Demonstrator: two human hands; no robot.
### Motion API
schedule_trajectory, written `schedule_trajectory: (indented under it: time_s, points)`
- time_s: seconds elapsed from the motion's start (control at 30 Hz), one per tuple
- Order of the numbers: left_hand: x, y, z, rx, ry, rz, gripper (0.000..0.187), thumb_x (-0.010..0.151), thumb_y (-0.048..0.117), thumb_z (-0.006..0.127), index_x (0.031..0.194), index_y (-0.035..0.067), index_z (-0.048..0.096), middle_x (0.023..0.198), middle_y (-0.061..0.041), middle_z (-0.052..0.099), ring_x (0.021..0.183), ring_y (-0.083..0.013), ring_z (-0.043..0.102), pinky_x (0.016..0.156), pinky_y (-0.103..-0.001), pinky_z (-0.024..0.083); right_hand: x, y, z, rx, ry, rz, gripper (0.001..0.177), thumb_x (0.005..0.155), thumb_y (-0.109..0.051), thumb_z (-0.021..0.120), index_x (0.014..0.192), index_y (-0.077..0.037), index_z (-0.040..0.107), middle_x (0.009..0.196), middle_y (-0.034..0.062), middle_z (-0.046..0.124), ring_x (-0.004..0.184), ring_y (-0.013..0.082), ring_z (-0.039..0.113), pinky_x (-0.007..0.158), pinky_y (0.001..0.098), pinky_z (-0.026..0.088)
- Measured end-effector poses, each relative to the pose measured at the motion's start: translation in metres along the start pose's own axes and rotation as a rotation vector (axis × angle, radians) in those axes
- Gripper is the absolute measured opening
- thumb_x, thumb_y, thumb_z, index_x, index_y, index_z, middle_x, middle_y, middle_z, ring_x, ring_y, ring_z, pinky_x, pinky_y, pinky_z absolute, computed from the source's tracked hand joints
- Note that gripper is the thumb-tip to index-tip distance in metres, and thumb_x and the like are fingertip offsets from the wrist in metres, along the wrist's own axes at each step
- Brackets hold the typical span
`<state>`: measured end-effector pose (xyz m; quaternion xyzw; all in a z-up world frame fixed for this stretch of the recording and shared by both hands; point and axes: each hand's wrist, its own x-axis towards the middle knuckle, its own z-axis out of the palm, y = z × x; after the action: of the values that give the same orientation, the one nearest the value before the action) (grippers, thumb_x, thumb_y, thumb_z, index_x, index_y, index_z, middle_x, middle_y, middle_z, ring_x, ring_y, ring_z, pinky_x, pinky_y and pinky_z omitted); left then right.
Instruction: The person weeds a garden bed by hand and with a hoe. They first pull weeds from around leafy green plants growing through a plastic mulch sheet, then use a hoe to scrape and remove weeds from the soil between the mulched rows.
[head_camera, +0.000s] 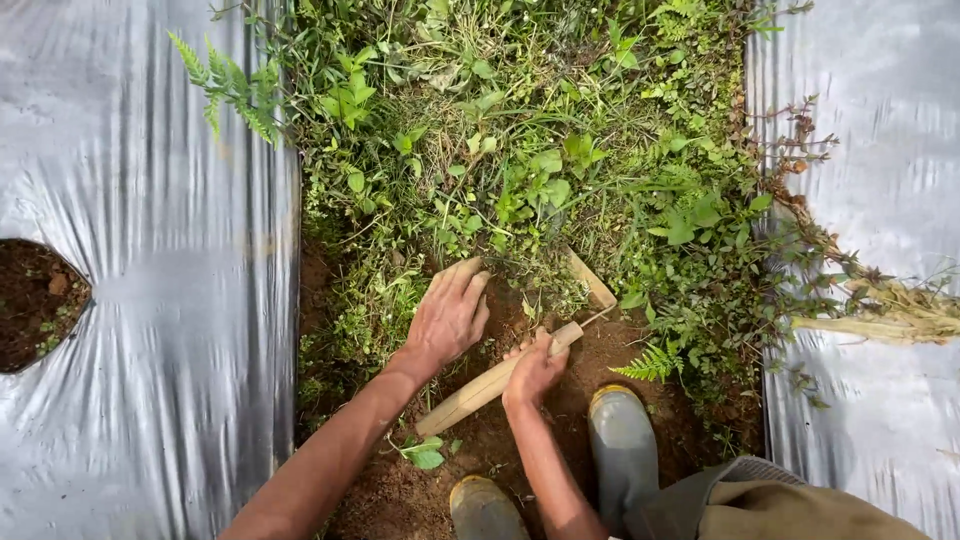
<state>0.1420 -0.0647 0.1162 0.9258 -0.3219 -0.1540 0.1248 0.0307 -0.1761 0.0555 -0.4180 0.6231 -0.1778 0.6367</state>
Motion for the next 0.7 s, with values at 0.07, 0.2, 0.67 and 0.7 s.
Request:
schedule_trajectory:
  time_s: [0.07, 0.2, 0.67, 0.7]
  points:
    - [0.024, 0.013, -0.011, -0.014, -0.009, 0.034, 0.04, 0.102, 0.025, 0.041, 0.137, 0.011, 0.055, 0.141, -0.015, 0.052, 0.133, -0.0286, 0.052, 0.113, -0.045, 0.044, -0.004, -0.032, 0.012, 0.045, -0.014, 0.008, 0.032, 0.1, -0.026, 0.057, 0.126, -0.01, 0.049, 0.067, -0.0016, 0.054, 0.052, 0.011, 0.056, 0.046, 0.0268, 0.054]
    - [0.047, 0.04, -0.04, 0.022, -0.098, 0.069, 0.041, 0.101, 0.027, 0.042, 0.139, 0.015, 0.052, 0.139, -0.011, 0.053, 0.128, -0.0258, 0.056, 0.107, -0.043, 0.048, 0.036, -0.067, 0.01, 0.103, 0.057, -0.098, 0.038, 0.106, -0.024, 0.052, 0.141, -0.015, 0.042, 0.075, -0.0019, 0.056, 0.06, 0.011, 0.057, 0.055, 0.0263, 0.056]
    - [0.106, 0.079, -0.028, 1.123, -0.678, 0.505, 0.036, 0.104, 0.027, 0.029, 0.11, 0.011, 0.06, 0.091, -0.01, 0.065, 0.058, -0.0143, 0.051, 0.049, -0.023, 0.044, 0.04, -0.1, 0.035, 0.264, 0.216, -0.083, 0.033, 0.099, -0.011, 0.057, 0.131, -0.006, 0.05, 0.077, 0.0025, 0.057, 0.061, 0.01, 0.051, 0.055, 0.0236, 0.05]
    - [0.118, 0.077, -0.028, 0.642, -0.55, 0.357, 0.039, 0.105, 0.028, 0.024, 0.112, 0.014, 0.059, 0.095, -0.01, 0.063, 0.083, -0.0185, 0.053, 0.077, -0.03, 0.042, 0.043, -0.124, 0.031, 0.241, 0.137, -0.123, 0.028, 0.1, -0.011, 0.055, 0.127, -0.009, 0.051, 0.075, 0.0, 0.056, 0.061, 0.0104, 0.054, 0.055, 0.0235, 0.052]
